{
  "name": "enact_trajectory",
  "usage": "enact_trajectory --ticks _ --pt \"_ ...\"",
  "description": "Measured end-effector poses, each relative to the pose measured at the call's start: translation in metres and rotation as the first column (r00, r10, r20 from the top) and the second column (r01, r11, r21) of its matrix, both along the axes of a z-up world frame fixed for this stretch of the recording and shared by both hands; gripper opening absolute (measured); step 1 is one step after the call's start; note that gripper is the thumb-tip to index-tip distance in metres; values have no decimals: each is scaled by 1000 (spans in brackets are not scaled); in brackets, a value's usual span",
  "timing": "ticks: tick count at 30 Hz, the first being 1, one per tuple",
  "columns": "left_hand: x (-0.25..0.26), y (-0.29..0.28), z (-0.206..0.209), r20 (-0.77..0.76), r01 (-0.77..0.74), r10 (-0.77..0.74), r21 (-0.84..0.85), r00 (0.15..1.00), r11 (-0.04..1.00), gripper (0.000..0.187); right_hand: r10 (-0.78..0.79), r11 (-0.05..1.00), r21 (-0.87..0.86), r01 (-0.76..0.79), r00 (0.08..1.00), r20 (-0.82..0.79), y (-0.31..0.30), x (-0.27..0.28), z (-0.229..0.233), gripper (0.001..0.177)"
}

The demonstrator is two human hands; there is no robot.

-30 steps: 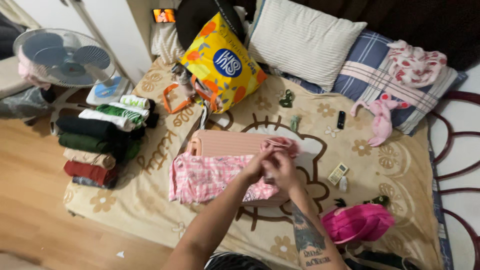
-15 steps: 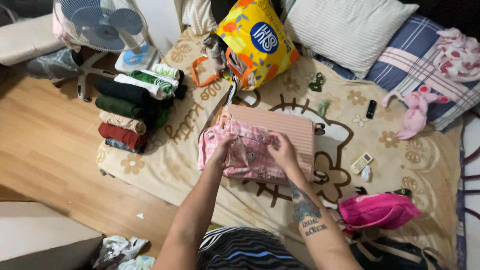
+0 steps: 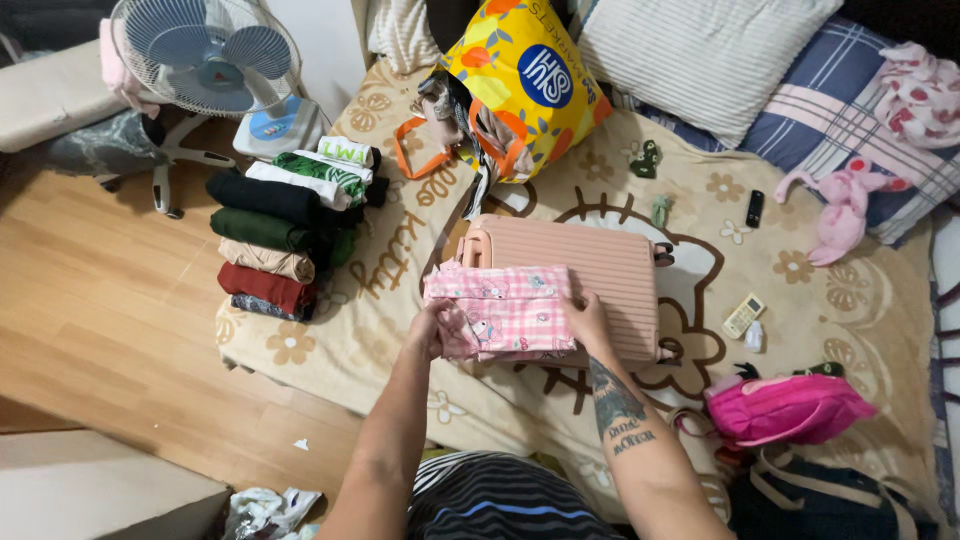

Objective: The person folds several pieces of clothing on a bed, including a white floral garment and a pink checkered garment. They place the folded items into a yellow shopping bag and a pink suitcase. The person also moves a stack of folded clothes and a pink bag on the bed.

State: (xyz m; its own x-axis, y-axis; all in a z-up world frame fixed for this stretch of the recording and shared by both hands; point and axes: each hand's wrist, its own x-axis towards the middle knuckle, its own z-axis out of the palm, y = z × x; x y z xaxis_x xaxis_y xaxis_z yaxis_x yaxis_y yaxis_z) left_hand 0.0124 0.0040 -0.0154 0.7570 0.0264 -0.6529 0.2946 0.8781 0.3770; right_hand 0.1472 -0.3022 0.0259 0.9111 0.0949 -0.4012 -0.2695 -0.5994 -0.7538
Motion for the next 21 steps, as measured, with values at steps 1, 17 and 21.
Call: enact_trajectory --ticks 1,17,21 --pt "0 0 -11 15 -33 33 -8 999 999 14 -15 1000 -14 15 998 -55 2 1 -6 59" --pt "91 -136 25 368 325 -305 6 879 946 28 -300 953 47 299 910 286 -110 40 30 48" --pt "98 -127 26 349 341 -331 35 877 940 27 -346 938 113 328 861 373 -130 36 17 48"
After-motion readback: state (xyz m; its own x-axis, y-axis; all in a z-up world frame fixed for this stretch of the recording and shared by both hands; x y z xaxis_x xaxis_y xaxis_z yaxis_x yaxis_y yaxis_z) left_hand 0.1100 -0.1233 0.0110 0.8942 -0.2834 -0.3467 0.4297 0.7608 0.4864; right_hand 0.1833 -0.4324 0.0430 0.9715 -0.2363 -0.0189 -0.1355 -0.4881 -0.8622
